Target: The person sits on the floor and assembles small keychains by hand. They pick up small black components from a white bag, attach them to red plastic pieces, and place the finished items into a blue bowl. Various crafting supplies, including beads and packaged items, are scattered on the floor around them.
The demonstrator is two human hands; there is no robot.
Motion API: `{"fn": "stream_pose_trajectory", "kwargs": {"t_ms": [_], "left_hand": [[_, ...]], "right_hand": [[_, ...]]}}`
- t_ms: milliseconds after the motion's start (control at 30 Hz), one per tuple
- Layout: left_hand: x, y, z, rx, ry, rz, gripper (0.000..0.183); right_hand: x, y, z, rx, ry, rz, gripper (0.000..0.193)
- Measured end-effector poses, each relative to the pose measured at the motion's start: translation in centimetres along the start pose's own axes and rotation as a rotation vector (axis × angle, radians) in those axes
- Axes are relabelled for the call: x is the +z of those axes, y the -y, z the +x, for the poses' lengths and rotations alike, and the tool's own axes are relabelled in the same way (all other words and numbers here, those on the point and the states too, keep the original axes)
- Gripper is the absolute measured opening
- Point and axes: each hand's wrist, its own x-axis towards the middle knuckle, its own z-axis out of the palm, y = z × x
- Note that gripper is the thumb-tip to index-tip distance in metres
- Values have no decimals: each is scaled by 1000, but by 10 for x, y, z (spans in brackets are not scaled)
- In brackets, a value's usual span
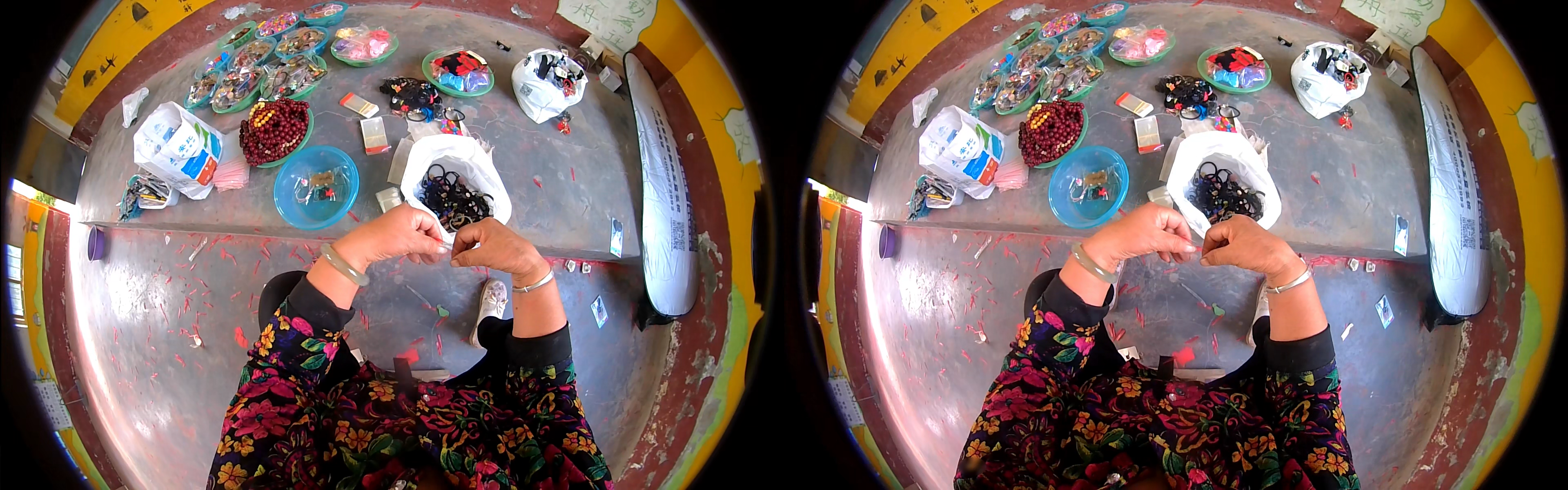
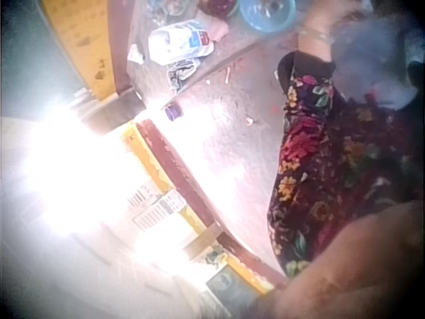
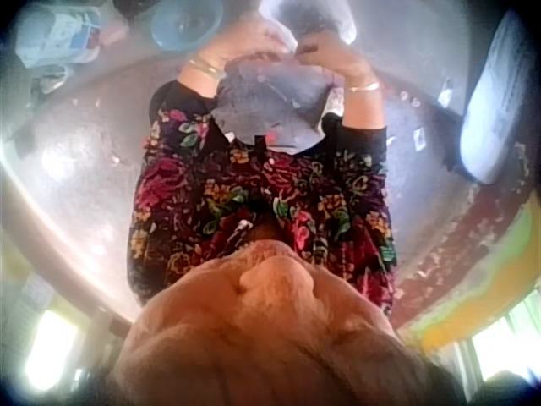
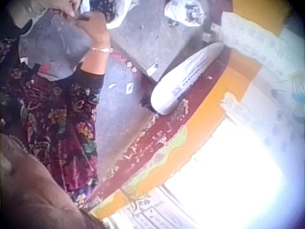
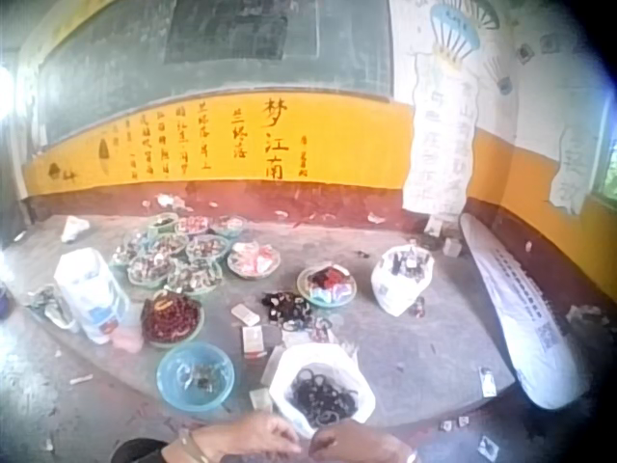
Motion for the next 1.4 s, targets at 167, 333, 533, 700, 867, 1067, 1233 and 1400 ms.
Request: {"fn": "stream_pose_trajectory", "kwargs": {"t_ms": [167,333,533,700,867,1067,1233,1400], "left_hand": [[0,1,1,-40,8,51,15],[-1,0,-1,-129,70,86,17],[3,1,2,-128,30,77,17],[-2,1,1,-79,-119,-39,16],[-5,-4,-3,-34,-157,-94,15],[-5,-5,-6,-41,-104,-52,17],[-2,-5,-3,-29,-96,-53,18],[-2,-7,-2,-7,-204,-15,17]], "right_hand": [[1,-1,1,17,-1,3,17],[1,-3,1,-9,26,-26,17],[2,-4,2,-17,-38,0,12],[0,-2,-1,56,-147,89,15],[-1,-1,0,72,-182,120,14],[0,4,-2,89,-220,132,11],[1,1,0,72,-230,93,11],[1,0,1,85,-282,102,13]]}}
